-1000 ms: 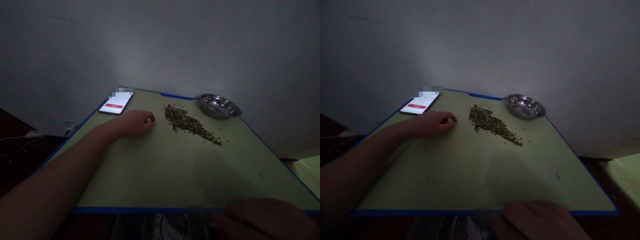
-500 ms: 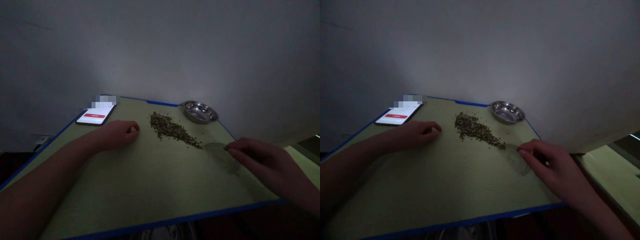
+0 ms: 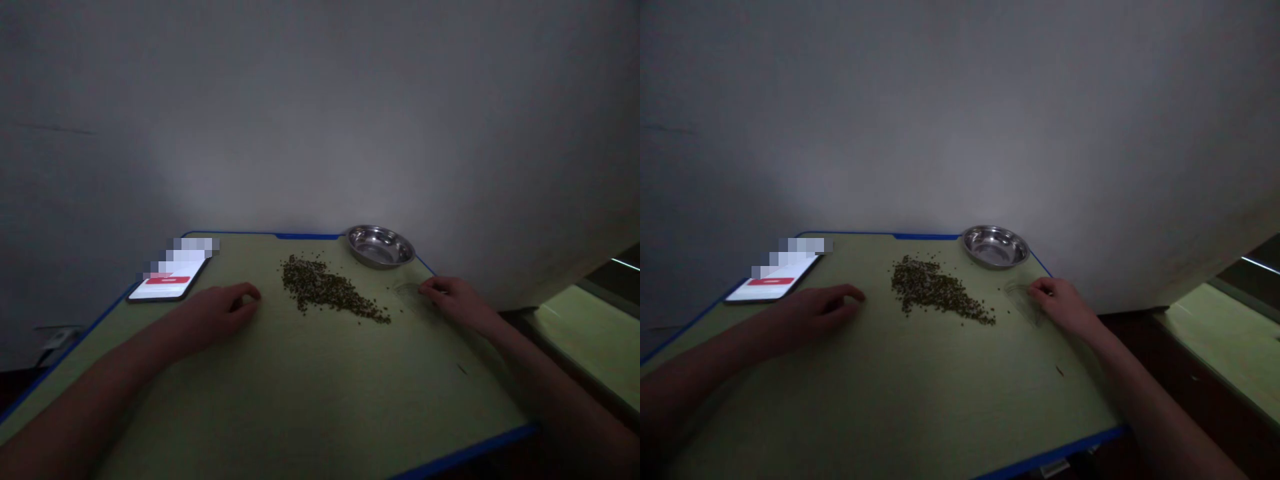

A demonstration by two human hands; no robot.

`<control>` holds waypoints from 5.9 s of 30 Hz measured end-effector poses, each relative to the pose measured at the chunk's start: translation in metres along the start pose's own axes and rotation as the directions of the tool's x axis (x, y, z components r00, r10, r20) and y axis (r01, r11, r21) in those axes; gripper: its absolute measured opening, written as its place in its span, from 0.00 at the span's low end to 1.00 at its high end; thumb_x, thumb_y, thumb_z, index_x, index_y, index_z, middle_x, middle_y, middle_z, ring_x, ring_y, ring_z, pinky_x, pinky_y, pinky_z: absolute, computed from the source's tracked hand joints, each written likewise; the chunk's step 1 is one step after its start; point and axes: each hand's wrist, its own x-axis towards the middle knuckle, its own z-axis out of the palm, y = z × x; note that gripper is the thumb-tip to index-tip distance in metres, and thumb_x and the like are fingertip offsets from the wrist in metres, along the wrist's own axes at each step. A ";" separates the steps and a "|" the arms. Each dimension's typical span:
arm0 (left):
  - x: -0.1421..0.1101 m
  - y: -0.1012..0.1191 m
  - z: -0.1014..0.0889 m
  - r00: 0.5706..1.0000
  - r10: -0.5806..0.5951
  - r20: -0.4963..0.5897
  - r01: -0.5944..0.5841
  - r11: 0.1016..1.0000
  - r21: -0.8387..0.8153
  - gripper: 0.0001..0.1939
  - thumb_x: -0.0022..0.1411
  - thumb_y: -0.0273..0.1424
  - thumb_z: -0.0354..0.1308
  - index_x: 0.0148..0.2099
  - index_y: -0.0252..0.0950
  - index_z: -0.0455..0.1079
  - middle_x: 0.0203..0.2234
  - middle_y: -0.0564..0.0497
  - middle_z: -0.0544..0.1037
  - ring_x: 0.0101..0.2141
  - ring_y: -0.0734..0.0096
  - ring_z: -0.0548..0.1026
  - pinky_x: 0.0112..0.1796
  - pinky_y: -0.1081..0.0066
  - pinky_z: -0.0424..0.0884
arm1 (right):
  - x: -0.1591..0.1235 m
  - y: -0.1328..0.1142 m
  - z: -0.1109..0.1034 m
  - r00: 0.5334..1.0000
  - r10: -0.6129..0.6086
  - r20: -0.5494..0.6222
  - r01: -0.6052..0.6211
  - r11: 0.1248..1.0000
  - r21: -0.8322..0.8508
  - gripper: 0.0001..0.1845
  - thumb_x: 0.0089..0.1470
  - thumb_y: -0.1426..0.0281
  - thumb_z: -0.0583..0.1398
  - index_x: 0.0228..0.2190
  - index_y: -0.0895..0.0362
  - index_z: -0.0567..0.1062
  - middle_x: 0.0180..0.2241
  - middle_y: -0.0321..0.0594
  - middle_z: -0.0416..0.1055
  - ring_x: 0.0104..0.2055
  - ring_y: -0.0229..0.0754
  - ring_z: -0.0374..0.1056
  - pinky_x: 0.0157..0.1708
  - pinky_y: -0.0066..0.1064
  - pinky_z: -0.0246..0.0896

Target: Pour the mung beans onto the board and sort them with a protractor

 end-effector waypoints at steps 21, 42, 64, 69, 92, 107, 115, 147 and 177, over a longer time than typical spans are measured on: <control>0.000 0.001 0.001 1.000 -0.009 -0.005 0.009 1.000 0.003 0.24 0.61 0.45 0.43 0.50 0.39 0.70 0.28 0.47 0.78 0.26 0.65 0.73 0.28 0.68 0.63 | -0.027 -0.084 0.045 0.952 -0.185 0.244 0.166 0.981 0.097 0.09 0.56 0.70 0.55 0.27 0.57 0.74 0.24 0.36 0.70 0.26 0.38 0.63 0.26 0.29 0.54; 0.003 -0.003 0.003 1.000 0.016 -0.018 -0.015 1.000 0.021 0.23 0.61 0.44 0.44 0.50 0.39 0.70 0.30 0.46 0.79 0.28 0.63 0.74 0.30 0.66 0.63 | -0.083 -0.062 0.014 0.912 -0.118 0.393 0.122 0.992 0.015 0.14 0.61 0.65 0.53 0.26 0.55 0.72 0.24 0.34 0.70 0.27 0.39 0.65 0.27 0.30 0.59; 0.001 0.003 0.002 1.000 0.001 -0.014 0.000 0.999 0.043 0.23 0.61 0.42 0.44 0.50 0.38 0.70 0.30 0.49 0.78 0.29 0.67 0.73 0.31 0.69 0.62 | -0.064 -0.109 0.049 0.880 -0.213 0.425 0.205 0.977 0.065 0.10 0.59 0.69 0.55 0.28 0.56 0.74 0.25 0.34 0.71 0.28 0.38 0.65 0.27 0.30 0.54; 0.000 0.004 0.002 1.000 0.004 -0.022 -0.002 0.998 0.056 0.22 0.61 0.41 0.44 0.50 0.37 0.71 0.29 0.49 0.78 0.28 0.67 0.73 0.30 0.69 0.62 | -0.061 -0.125 0.052 0.814 -0.330 0.478 0.318 0.942 0.109 0.08 0.60 0.69 0.57 0.30 0.55 0.75 0.26 0.32 0.71 0.27 0.35 0.64 0.27 0.28 0.53; -0.001 0.010 0.001 1.000 -0.001 -0.028 0.003 0.996 0.085 0.22 0.60 0.41 0.45 0.50 0.38 0.71 0.29 0.49 0.78 0.30 0.67 0.73 0.31 0.70 0.63 | -0.087 -0.135 0.049 0.676 -0.369 0.638 0.324 0.926 0.193 0.09 0.59 0.66 0.58 0.33 0.54 0.78 0.32 0.35 0.77 0.34 0.38 0.71 0.33 0.27 0.59; -0.004 0.013 0.000 1.000 0.009 -0.023 -0.007 0.998 0.065 0.21 0.61 0.40 0.46 0.50 0.37 0.71 0.31 0.47 0.79 0.30 0.65 0.73 0.32 0.68 0.64 | -0.052 -0.151 0.060 0.716 -0.411 0.564 0.397 0.905 0.155 0.12 0.62 0.67 0.55 0.29 0.56 0.76 0.26 0.35 0.73 0.29 0.37 0.67 0.28 0.29 0.55; -0.004 0.012 0.001 1.000 0.006 -0.028 -0.004 0.998 0.058 0.21 0.61 0.39 0.46 0.50 0.37 0.72 0.29 0.48 0.78 0.28 0.66 0.72 0.30 0.68 0.62 | -0.055 -0.160 0.065 0.572 -0.530 0.626 0.493 0.832 0.254 0.09 0.61 0.68 0.58 0.32 0.56 0.78 0.30 0.36 0.75 0.33 0.37 0.69 0.33 0.27 0.57; -0.005 0.004 0.000 1.000 0.001 -0.013 -0.002 1.000 -0.016 0.23 0.62 0.44 0.44 0.51 0.37 0.70 0.28 0.49 0.77 0.25 0.70 0.70 0.27 0.70 0.61 | -0.004 -0.108 0.020 0.784 -0.259 0.563 0.173 0.964 0.202 0.11 0.59 0.61 0.56 0.31 0.56 0.71 0.25 0.33 0.68 0.18 0.31 0.61 0.17 0.25 0.57; -0.002 -0.001 0.003 1.000 -0.017 0.000 0.017 1.000 -0.009 0.23 0.62 0.45 0.44 0.51 0.38 0.70 0.26 0.51 0.77 0.25 0.69 0.71 0.28 0.70 0.61 | -0.014 -0.107 0.045 0.794 -0.356 0.492 0.256 0.931 0.261 0.11 0.59 0.65 0.57 0.28 0.57 0.73 0.23 0.32 0.65 0.25 0.35 0.60 0.24 0.27 0.53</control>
